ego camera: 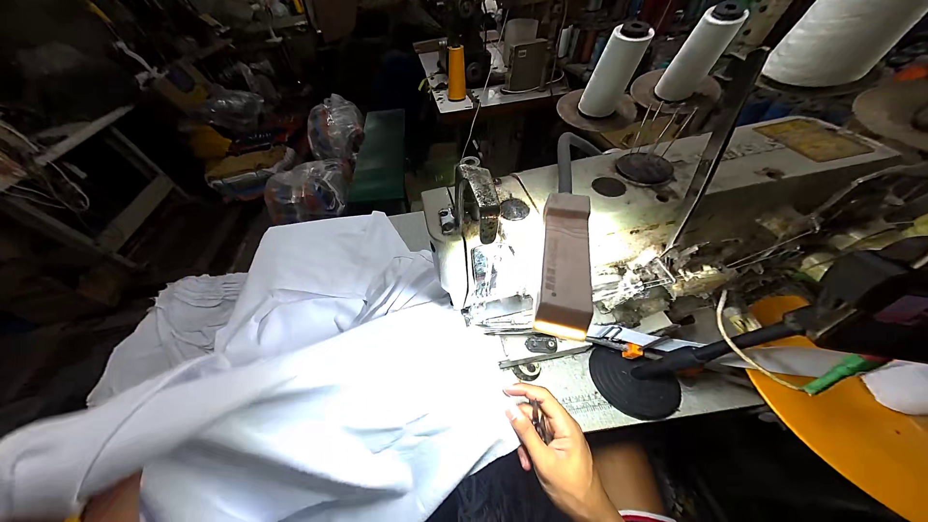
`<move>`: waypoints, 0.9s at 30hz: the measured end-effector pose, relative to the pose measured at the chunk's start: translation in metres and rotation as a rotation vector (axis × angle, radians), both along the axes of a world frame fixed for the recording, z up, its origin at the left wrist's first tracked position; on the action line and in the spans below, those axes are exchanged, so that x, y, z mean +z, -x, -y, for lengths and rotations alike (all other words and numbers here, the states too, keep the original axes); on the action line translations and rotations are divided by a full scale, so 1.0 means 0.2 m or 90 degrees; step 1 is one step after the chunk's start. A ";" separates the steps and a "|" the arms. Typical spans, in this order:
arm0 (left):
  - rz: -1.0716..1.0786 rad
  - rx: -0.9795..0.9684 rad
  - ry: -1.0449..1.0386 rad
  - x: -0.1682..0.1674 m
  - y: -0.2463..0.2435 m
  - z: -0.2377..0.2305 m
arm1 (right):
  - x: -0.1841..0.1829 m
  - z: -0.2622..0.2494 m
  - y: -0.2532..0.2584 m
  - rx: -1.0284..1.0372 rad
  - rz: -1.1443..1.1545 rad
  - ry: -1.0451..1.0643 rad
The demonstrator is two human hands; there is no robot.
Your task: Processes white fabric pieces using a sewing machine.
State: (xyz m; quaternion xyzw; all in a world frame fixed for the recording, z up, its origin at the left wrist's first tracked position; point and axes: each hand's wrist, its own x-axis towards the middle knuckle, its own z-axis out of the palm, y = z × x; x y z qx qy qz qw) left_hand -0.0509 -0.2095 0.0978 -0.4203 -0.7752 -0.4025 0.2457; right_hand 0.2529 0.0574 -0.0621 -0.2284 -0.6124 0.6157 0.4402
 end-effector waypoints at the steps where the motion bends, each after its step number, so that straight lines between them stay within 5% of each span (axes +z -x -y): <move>1: -0.003 -0.003 0.006 0.03 0.05 -0.09 | 0.01 -0.02 0.02 0.005 -0.004 -0.003; 4: 0.020 -0.059 0.051 -0.01 0.08 -0.38 | 0.06 -0.06 0.08 0.027 -0.013 0.030; 11: -0.075 -0.359 0.120 -0.51 -0.66 -0.88 | 0.14 -0.12 0.18 0.035 -0.013 0.054; 16: -0.140 -0.294 0.152 -0.62 -0.73 -1.01 | 0.15 -0.14 0.20 -0.021 0.045 0.026; 20: -0.164 -0.285 0.174 -0.59 -0.68 -1.02 | 0.15 -0.16 0.21 -0.089 0.132 -0.118; 27: -0.207 -0.276 0.191 -0.55 -0.52 -1.09 | 0.24 -0.15 0.21 -0.251 0.509 -0.479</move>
